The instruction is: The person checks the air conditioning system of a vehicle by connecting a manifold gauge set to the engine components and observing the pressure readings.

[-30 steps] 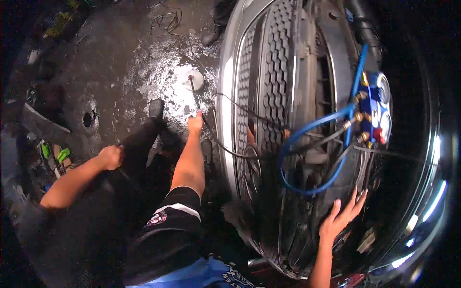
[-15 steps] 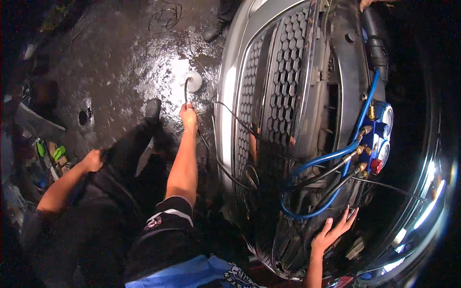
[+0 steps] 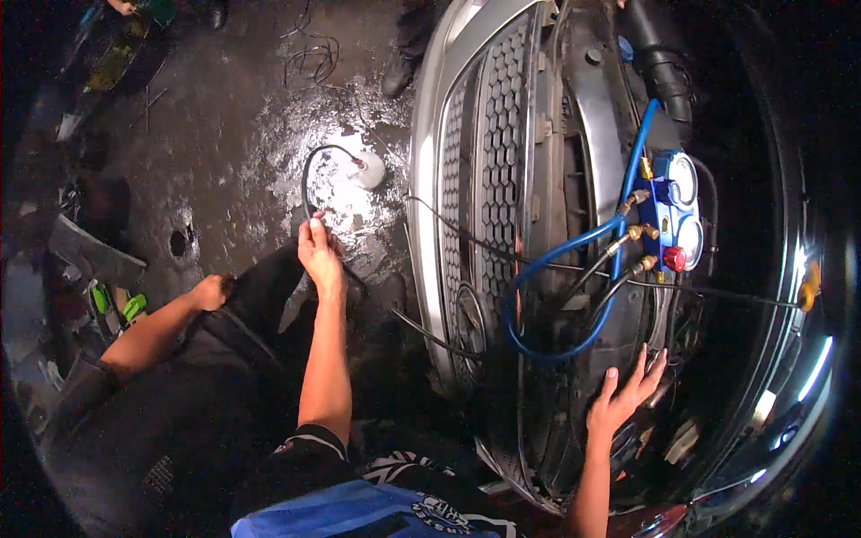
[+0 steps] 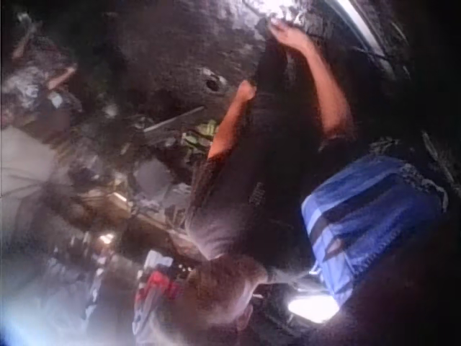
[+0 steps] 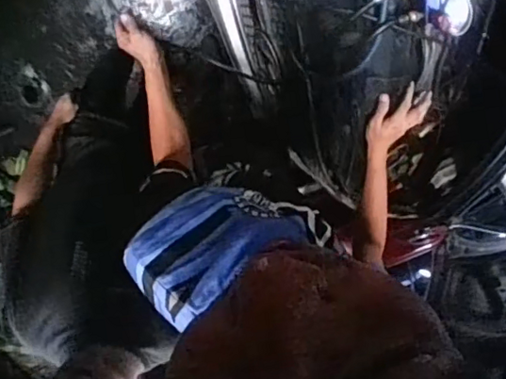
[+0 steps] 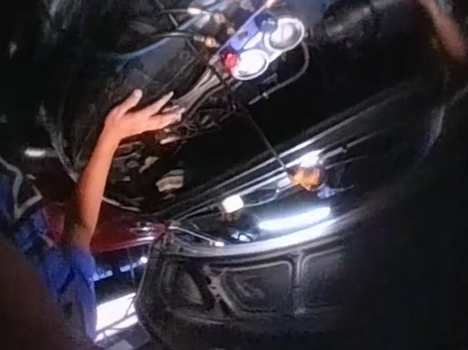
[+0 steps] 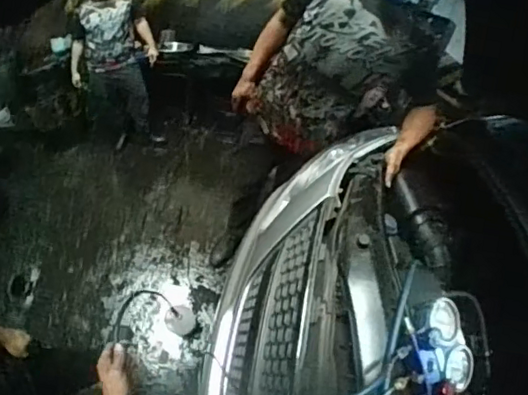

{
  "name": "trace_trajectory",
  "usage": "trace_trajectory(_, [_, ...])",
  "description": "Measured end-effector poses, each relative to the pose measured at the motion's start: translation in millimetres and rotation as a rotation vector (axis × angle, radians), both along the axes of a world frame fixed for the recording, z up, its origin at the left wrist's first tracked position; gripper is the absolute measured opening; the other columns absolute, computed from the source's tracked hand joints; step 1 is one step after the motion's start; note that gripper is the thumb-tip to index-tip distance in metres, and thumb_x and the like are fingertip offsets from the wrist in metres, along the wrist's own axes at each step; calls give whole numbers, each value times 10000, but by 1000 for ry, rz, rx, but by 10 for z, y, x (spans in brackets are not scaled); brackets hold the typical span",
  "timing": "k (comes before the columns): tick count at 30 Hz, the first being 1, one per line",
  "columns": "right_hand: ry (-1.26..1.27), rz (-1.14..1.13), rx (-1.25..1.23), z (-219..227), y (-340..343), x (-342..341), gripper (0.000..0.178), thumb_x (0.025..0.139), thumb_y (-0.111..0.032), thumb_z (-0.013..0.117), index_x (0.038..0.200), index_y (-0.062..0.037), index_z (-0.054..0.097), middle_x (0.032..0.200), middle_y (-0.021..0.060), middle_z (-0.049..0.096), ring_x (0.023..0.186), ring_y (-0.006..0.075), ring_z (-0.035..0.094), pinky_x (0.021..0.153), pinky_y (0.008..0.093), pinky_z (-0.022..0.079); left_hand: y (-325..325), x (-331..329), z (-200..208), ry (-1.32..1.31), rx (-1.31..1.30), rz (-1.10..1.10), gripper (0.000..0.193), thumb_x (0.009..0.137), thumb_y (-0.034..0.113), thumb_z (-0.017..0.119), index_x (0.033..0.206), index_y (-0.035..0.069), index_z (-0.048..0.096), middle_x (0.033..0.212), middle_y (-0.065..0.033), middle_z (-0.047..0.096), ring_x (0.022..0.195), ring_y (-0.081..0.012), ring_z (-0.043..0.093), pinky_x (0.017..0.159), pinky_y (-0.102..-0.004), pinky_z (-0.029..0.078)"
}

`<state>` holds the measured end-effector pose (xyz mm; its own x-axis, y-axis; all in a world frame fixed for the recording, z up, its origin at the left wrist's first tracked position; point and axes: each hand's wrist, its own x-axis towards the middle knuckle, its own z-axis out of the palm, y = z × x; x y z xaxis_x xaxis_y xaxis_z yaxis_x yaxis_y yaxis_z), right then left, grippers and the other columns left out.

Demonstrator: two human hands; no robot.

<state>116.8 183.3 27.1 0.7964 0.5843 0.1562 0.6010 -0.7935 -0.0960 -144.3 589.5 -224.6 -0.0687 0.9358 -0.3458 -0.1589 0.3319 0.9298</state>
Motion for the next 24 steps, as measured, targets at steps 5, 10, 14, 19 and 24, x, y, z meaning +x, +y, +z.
trace_trajectory(5, [-20,29,0,5,-17,2,629,1045,-386,579,1567,-57,454,1691,252,244,1553,459,227,1252,568,215,66,-180,266,31,95,45,272,1117,279,538,1202,39,635,709,60,414,574,-44,380,497,-243,368])
trace_trajectory(10, [-61,13,-46,12,-16,1,614,1038,-362,594,1558,-60,468,1687,250,253,1547,463,236,1248,564,231,200,-289,338,98,111,63,316,1120,299,528,1251,29,626,719,47,439,594,-49,403,522,-239,393])
trace_trajectory(14, [-48,22,9,8,-4,-13,602,1036,-348,602,1551,-63,478,1684,252,258,1543,463,243,1247,560,235,292,-415,223,111,104,38,323,1117,304,535,1256,29,636,720,52,435,594,-47,412,512,-243,400])
trace_trajectory(19, [-64,20,2,-5,-5,-6,599,1038,-349,601,1552,-66,480,1684,247,261,1542,460,248,1247,558,242,238,-517,13,140,145,51,326,1105,344,554,1247,71,663,773,53,459,620,-61,424,517,-259,417])
trace_trajectory(24, [-81,23,-8,-15,-21,-2,605,1036,-357,608,1553,-69,481,1683,243,265,1541,456,253,1245,556,262,553,-682,451,231,118,82,349,1096,358,556,1293,79,630,886,19,497,605,-96,439,521,-270,421])
